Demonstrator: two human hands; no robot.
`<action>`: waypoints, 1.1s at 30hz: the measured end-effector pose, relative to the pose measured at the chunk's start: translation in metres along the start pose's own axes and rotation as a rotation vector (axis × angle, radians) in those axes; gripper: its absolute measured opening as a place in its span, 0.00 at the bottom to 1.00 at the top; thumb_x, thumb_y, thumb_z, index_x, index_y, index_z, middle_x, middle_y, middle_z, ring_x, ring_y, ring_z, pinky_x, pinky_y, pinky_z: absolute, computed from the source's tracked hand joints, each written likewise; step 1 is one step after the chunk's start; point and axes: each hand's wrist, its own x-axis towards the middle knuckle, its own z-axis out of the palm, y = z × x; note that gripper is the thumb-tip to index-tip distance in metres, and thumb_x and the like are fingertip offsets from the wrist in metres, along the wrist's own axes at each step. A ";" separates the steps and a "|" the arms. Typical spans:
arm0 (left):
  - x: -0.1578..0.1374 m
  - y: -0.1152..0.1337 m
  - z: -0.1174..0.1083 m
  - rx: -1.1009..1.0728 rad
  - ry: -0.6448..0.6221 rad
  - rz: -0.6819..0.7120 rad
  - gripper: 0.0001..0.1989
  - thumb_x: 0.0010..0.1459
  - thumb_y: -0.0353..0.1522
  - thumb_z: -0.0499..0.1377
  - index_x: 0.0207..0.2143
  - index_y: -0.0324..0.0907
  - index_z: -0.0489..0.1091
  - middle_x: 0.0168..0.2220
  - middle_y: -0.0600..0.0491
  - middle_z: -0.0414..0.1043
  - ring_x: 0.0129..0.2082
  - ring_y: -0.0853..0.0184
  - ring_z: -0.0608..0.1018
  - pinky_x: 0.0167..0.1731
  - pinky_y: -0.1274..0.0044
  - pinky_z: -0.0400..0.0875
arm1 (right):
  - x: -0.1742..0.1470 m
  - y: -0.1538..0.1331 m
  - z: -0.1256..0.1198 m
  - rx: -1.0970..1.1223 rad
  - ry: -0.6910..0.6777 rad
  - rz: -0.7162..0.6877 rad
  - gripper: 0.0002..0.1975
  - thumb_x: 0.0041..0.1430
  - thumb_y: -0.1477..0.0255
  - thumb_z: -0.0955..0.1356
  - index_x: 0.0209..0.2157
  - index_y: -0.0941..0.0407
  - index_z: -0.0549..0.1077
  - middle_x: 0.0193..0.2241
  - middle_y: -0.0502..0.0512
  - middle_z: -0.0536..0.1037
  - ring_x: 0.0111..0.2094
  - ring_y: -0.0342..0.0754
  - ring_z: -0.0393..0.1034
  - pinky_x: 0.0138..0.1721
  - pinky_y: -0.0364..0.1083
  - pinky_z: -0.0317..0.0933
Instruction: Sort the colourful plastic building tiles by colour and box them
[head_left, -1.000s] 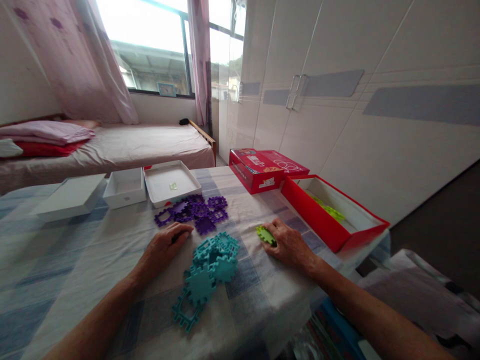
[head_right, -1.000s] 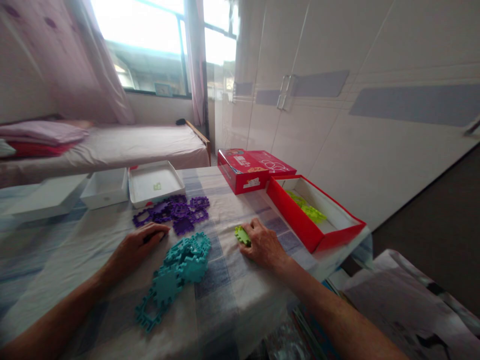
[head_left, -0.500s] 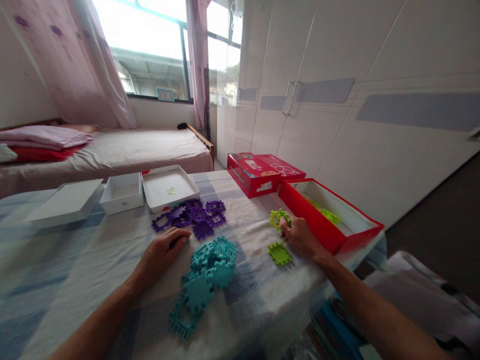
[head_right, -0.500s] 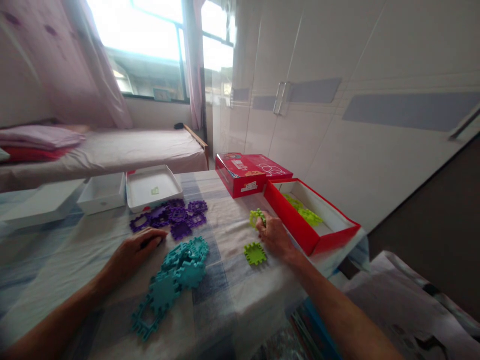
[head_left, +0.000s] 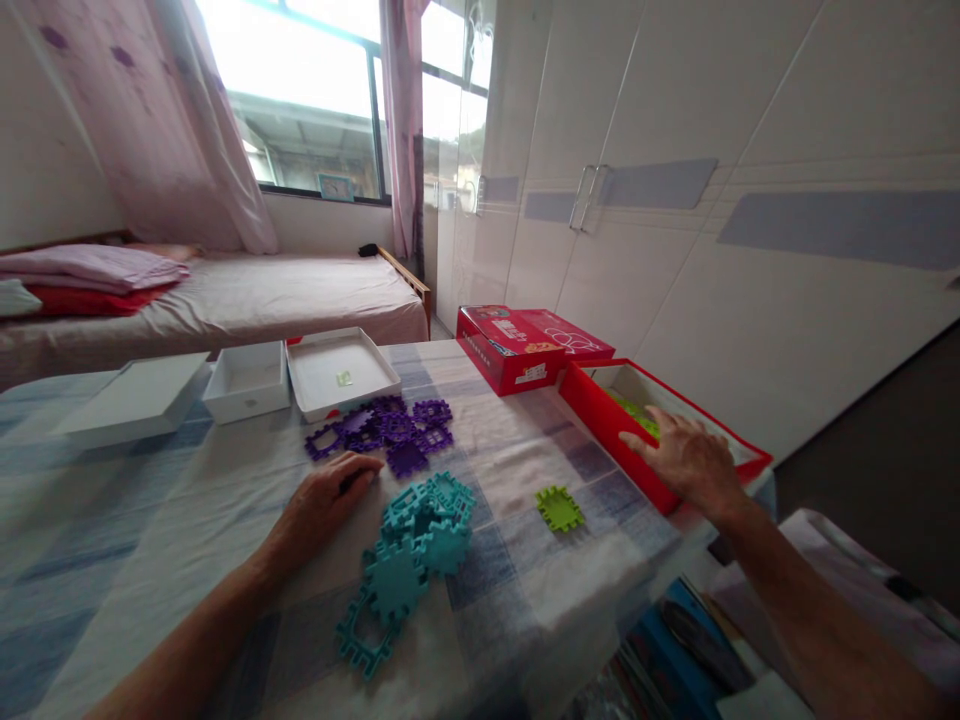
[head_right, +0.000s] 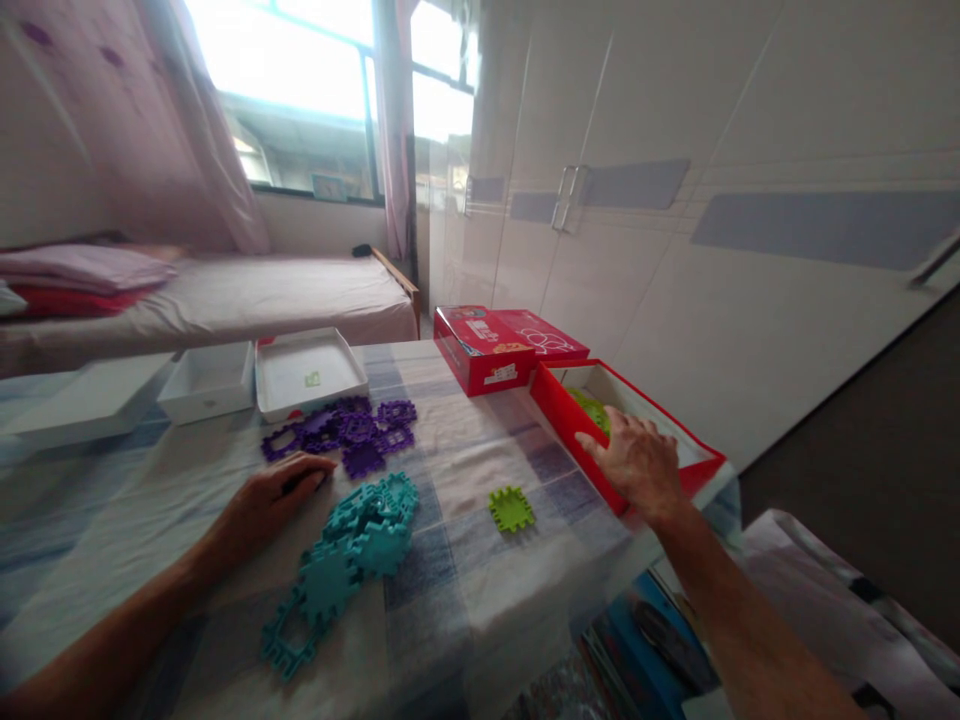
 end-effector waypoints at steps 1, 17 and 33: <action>0.000 0.000 0.000 0.000 0.002 0.001 0.15 0.58 0.40 0.50 0.38 0.43 0.72 0.38 0.51 0.76 0.37 0.64 0.76 0.40 0.76 0.70 | -0.007 -0.001 0.002 -0.021 -0.019 -0.034 0.25 0.59 0.56 0.58 0.49 0.59 0.67 0.41 0.66 0.75 0.43 0.59 0.69 0.37 0.53 0.61; 0.000 0.002 -0.001 0.015 0.012 0.000 0.16 0.58 0.41 0.50 0.38 0.43 0.73 0.38 0.52 0.76 0.37 0.64 0.77 0.39 0.76 0.70 | -0.008 0.023 0.010 0.040 0.172 -0.074 0.20 0.58 0.62 0.61 0.49 0.58 0.67 0.44 0.63 0.73 0.45 0.58 0.67 0.41 0.53 0.58; 0.000 0.001 0.002 -0.012 0.004 0.019 0.14 0.60 0.36 0.49 0.39 0.43 0.72 0.39 0.51 0.75 0.39 0.65 0.75 0.41 0.75 0.68 | -0.061 -0.092 -0.006 0.622 -0.379 -0.294 0.15 0.49 0.65 0.66 0.40 0.56 0.67 0.36 0.55 0.72 0.36 0.48 0.70 0.37 0.44 0.61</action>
